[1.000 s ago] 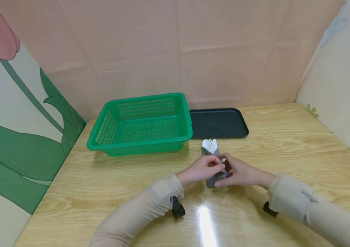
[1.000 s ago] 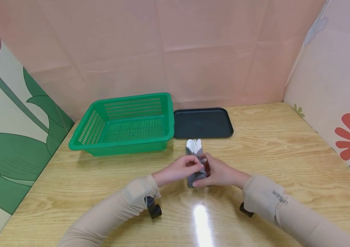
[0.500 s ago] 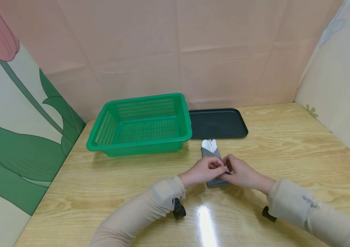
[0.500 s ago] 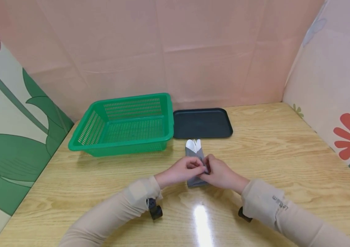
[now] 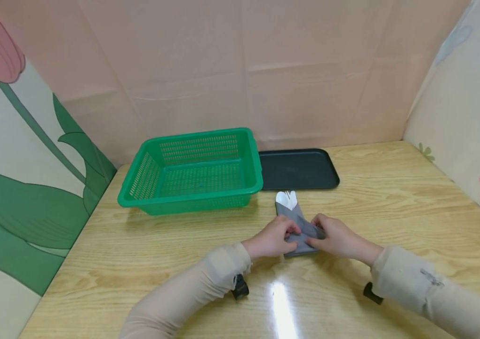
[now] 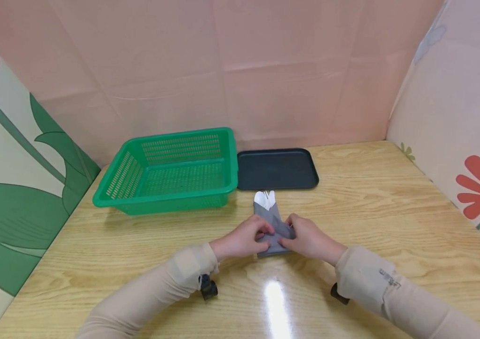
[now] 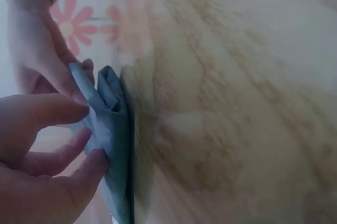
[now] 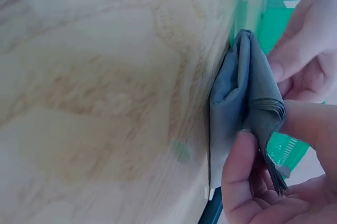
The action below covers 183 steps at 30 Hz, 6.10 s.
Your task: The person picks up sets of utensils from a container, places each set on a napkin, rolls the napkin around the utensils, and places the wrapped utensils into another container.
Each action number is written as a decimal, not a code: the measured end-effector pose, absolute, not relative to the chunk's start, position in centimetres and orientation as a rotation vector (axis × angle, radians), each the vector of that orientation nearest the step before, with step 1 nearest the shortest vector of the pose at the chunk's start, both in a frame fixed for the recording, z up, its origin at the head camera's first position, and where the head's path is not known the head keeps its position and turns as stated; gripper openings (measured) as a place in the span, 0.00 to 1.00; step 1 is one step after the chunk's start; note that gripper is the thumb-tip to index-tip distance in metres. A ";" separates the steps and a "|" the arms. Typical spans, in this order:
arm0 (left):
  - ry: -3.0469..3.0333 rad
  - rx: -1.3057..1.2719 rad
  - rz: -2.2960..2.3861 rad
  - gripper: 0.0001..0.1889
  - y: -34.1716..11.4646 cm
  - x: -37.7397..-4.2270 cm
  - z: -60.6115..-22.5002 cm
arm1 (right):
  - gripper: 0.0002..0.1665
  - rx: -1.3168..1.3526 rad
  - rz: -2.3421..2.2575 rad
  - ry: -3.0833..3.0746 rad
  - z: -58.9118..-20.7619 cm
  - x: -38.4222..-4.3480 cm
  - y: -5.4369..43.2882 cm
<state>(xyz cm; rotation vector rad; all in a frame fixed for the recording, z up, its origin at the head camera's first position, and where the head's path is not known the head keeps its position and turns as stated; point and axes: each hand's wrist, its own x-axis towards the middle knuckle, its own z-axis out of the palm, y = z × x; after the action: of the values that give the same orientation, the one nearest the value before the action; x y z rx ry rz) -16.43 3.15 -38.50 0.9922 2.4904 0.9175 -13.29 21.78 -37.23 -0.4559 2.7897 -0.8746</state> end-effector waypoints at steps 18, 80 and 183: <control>2.753 1.212 0.398 0.20 3.7 -15.5 -38.4 | 0.13 -0.502 -0.731 2.773 -36.9 -13.5 22.9; 2.938 1.175 -0.041 0.25 5.9 -14.9 -38.6 | 0.15 -0.462 -0.882 2.777 -37.8 -13.3 20.7; 1.978 0.362 1.848 0.20 0.8 -15.7 -35.5 | 0.14 -0.405 -1.236 2.913 -34.4 -11.6 18.9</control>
<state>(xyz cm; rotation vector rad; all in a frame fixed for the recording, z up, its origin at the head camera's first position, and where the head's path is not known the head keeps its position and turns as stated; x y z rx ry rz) -15.74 0.83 -35.46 0.3625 1.9777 1.8485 -11.61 18.86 -34.40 -0.4047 2.9125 -1.2365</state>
